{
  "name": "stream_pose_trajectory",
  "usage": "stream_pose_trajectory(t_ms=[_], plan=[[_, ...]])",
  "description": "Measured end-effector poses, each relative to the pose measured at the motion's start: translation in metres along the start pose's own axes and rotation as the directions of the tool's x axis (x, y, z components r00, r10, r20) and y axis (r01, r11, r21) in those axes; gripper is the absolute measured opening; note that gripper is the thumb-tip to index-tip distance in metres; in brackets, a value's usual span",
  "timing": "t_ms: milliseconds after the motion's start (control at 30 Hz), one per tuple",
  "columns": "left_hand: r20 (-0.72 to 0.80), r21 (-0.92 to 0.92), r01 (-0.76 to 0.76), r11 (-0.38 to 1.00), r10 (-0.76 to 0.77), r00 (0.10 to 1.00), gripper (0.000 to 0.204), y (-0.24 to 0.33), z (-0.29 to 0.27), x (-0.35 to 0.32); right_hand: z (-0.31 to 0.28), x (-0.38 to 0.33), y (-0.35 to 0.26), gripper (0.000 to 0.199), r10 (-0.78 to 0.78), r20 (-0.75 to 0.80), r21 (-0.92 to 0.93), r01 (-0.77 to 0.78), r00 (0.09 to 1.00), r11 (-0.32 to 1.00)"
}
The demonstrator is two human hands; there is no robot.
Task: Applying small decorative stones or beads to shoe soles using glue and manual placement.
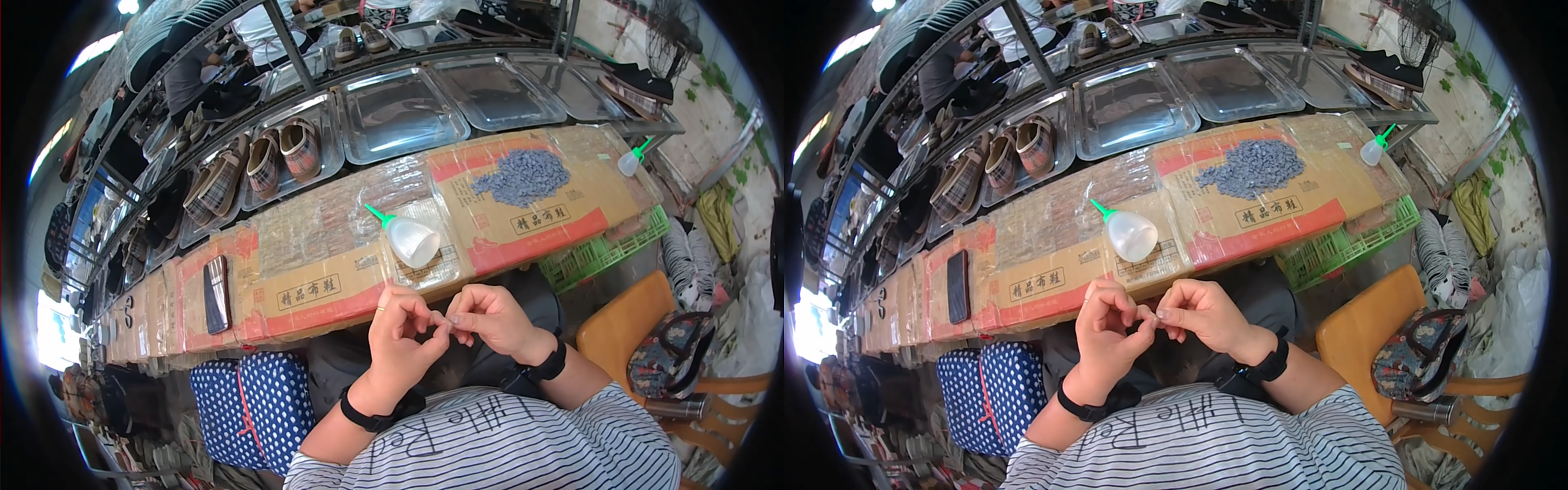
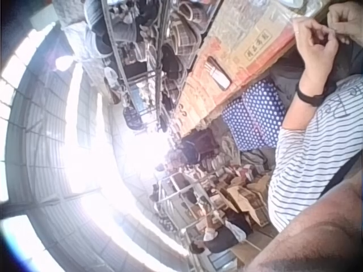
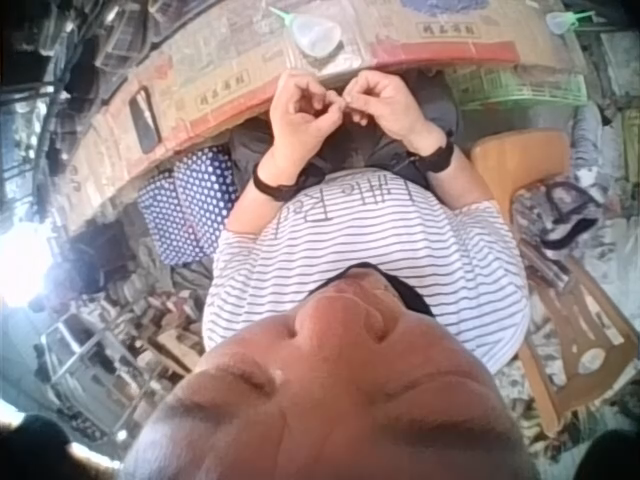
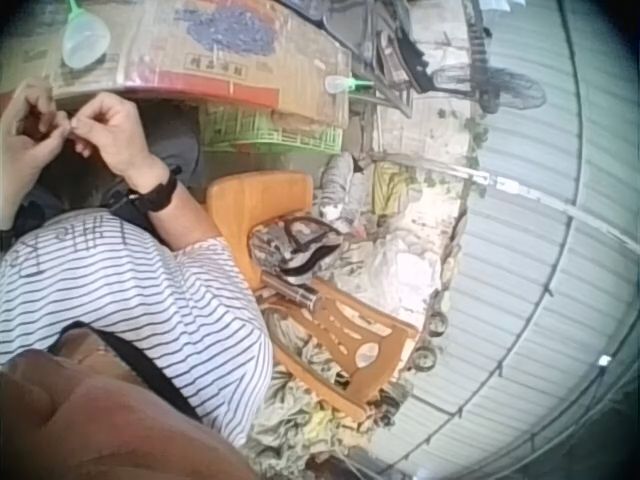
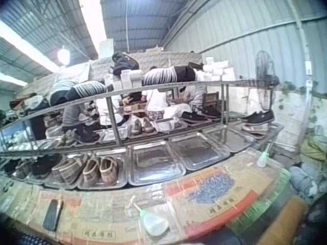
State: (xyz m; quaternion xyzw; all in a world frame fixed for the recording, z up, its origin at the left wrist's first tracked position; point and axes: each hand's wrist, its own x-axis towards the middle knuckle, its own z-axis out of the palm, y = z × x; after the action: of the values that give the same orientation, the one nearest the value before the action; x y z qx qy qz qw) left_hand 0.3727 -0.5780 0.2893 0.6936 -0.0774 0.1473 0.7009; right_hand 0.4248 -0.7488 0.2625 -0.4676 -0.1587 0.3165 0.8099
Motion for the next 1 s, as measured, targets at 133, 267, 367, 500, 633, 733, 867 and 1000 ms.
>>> stream_pose_trajectory(t_ms=[133, 267, 367, 500, 633, 733, 867, 1000], plan=[[0.002, -0.007, -0.009, 1.0, 0.009, 1.0, 0.037, 0.0, 0.0, 0.0, 0.0, 0.0, -0.001, 0.014, 0.009, 0.001, 0.038, -0.009, 1.0, 0.999], [-0.001, -0.011, -0.017, 1.0, 0.017, 1.0, 0.037, 0.0, -0.002, 0.0, -0.001, 0.0, 0.0, 0.011, -0.005, 0.01, 0.038, 0.005, 1.0, 0.999], [-0.004, -0.006, -0.035, 0.999, 0.035, 0.999, 0.037, -0.001, -0.003, 0.0, -0.001, 0.0, 0.0, 0.012, 0.0, 0.007, 0.036, 0.0, 1.0, 0.999], [0.027, 0.146, 0.031, 0.989, -0.035, 0.999, 0.022, 0.013, -0.004, 0.002, -0.003, 0.0, -0.001, 0.012, 0.025, -0.019, 0.092, -0.023, 1.0, 0.995], [0.054, 0.226, 0.052, 0.973, -0.066, 0.996, 0.015, 0.01, -0.003, 0.001, -0.003, 0.0, 0.0, 0.011, 0.04, 0.008, 0.156, -0.041, 0.999, 0.987], [0.02, 0.219, 0.115, 0.969, -0.122, 0.992, 0.011, 0.01, -0.001, 0.0, -0.003, 0.0, 0.001, 0.011, 0.045, 0.006, 0.155, -0.045, 0.999, 0.987], [0.031, 0.242, 0.197, 0.95, -0.21, 0.977, 0.008, 0.009, -0.003, 0.0, -0.002, 0.0, 0.002, 0.011, 0.063, 0.005, 0.193, -0.063, 0.998, 0.979], [0.039, 0.127, 0.255, 0.959, -0.261, 0.964, 0.007, 0.004, -0.004, -0.002, -0.002, 0.0, 0.001, 0.011, 0.134, 0.04, 0.258, -0.14, 0.99, 0.956]])
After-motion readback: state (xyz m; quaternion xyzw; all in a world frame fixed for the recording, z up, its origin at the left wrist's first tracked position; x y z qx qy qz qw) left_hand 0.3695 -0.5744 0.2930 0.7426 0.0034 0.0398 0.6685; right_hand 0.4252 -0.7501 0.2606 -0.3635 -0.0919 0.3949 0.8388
